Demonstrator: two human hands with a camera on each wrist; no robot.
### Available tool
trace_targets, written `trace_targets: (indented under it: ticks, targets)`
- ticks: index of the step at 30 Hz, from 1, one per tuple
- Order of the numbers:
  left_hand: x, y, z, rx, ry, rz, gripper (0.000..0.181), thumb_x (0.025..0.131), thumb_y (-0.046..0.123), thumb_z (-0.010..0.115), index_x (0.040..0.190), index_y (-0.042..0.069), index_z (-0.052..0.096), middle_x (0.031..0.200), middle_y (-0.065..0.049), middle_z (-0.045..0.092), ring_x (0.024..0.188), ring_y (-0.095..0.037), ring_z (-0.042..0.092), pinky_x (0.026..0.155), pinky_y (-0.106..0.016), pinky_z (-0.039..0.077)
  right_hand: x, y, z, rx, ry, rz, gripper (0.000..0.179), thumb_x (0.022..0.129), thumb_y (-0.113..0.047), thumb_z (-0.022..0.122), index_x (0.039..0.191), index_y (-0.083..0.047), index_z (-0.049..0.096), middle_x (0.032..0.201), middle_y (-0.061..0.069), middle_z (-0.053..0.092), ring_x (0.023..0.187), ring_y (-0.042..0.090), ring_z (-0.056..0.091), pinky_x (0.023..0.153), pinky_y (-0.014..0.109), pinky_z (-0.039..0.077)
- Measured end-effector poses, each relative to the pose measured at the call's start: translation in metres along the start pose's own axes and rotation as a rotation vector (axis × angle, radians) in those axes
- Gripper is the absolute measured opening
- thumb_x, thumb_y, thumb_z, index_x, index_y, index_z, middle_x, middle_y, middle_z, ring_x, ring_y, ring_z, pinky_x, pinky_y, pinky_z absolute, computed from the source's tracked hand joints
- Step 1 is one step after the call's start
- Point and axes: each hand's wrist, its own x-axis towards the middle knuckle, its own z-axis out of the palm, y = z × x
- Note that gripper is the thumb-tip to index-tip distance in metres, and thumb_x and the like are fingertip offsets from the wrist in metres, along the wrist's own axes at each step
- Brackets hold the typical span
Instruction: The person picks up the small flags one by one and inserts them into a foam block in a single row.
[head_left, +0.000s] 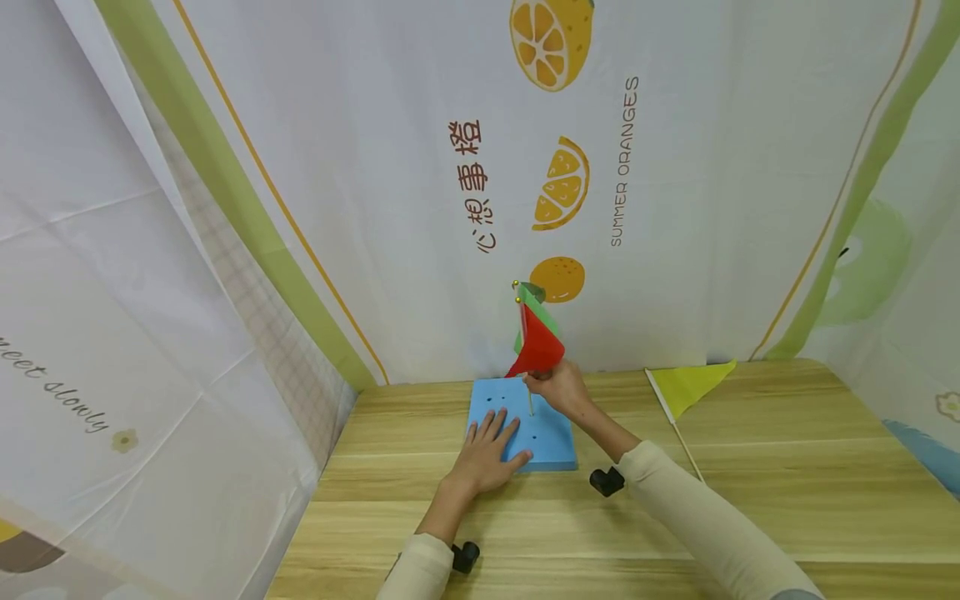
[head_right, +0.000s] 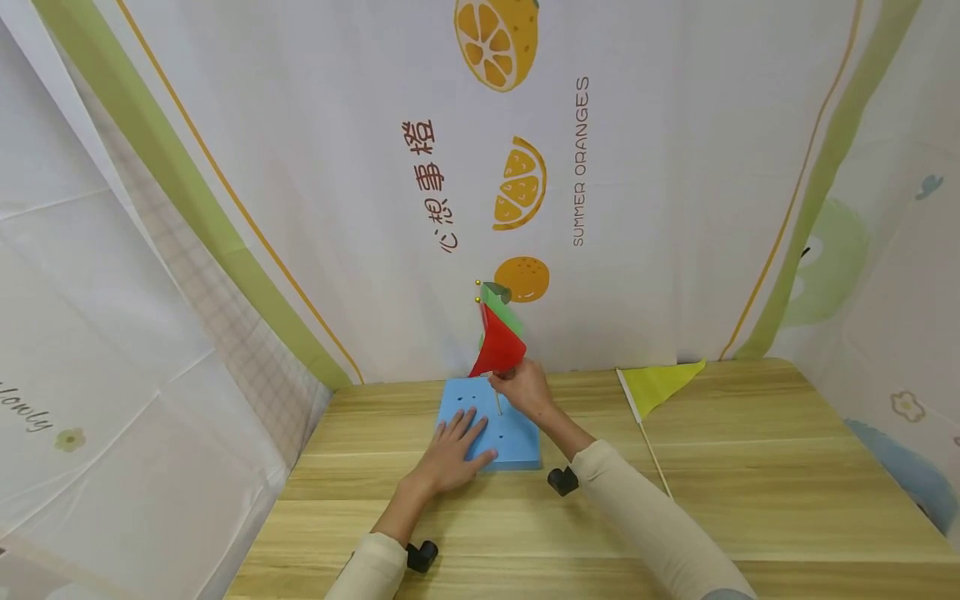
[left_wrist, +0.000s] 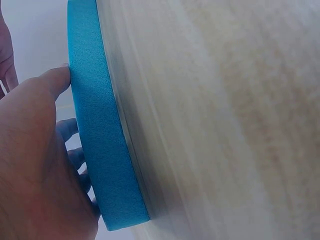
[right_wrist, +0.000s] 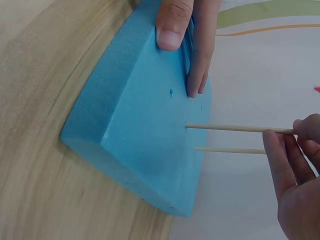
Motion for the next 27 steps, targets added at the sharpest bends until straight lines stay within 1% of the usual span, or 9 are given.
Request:
trace_targets:
  ticks: [4,9,15,19,22,27]
  targets:
    - [0.0,0.001,0.0,0.0,-0.002,0.0,0.071,0.097,0.061,0.043,0.154,0.019,0.034,0.164,-0.008,0.021,0.152,-0.033,0.016,0.121,-0.059,0.016,0.0,0.001,-0.001,0.008,-0.008,-0.005,0.03,0.089,-0.012,0.071,0.115,-0.002,0.06,0.098,0.014,0.07,0.078,0.021,0.067,0.074,0.034,0.06]
    - [0.0,0.002,-0.001,-0.011,-0.005,-0.003,0.071,0.098,0.061,0.041,0.155,0.019,0.033,0.165,-0.008,0.02,0.153,-0.033,0.014,0.122,-0.058,0.015,0.001,0.001,-0.002,0.022,-0.017,0.011,0.024,0.089,-0.012,0.072,0.108,-0.003,0.062,0.093,0.013,0.071,0.079,0.021,0.069,0.074,0.034,0.061]
    - [0.001,0.002,-0.001,0.004,-0.011,-0.006,0.071,0.098,0.062,0.041,0.155,0.02,0.033,0.164,-0.008,0.02,0.153,-0.033,0.015,0.121,-0.058,0.016,0.0,0.002,-0.003,0.022,-0.039,0.023,0.023,0.088,-0.013,0.073,0.107,-0.003,0.063,0.093,0.013,0.072,0.078,0.02,0.07,0.073,0.035,0.061]
    - [0.001,0.002,-0.001,0.01,-0.023,-0.013,0.073,0.097,0.063,0.041,0.155,0.019,0.032,0.165,-0.008,0.02,0.153,-0.034,0.015,0.121,-0.059,0.016,-0.001,0.005,-0.005,0.002,-0.055,0.007,0.023,0.089,-0.012,0.072,0.108,-0.002,0.062,0.092,0.012,0.072,0.076,0.018,0.069,0.071,0.033,0.06]
    - [0.001,0.003,-0.001,0.009,-0.034,-0.019,0.073,0.097,0.064,0.039,0.156,0.02,0.03,0.165,-0.008,0.019,0.153,-0.034,0.013,0.122,-0.058,0.016,-0.001,0.006,-0.009,-0.012,-0.063,-0.001,0.024,0.09,-0.011,0.07,0.11,-0.001,0.061,0.093,0.013,0.072,0.076,0.02,0.069,0.071,0.033,0.06]
    - [0.001,0.003,-0.002,0.006,-0.032,-0.022,0.073,0.098,0.064,0.039,0.156,0.021,0.029,0.165,-0.007,0.018,0.153,-0.033,0.012,0.122,-0.058,0.015,-0.001,0.008,-0.018,-0.004,-0.068,0.022,0.025,0.092,-0.012,0.068,0.113,0.0,0.06,0.096,0.016,0.072,0.077,0.028,0.072,0.072,0.035,0.061]
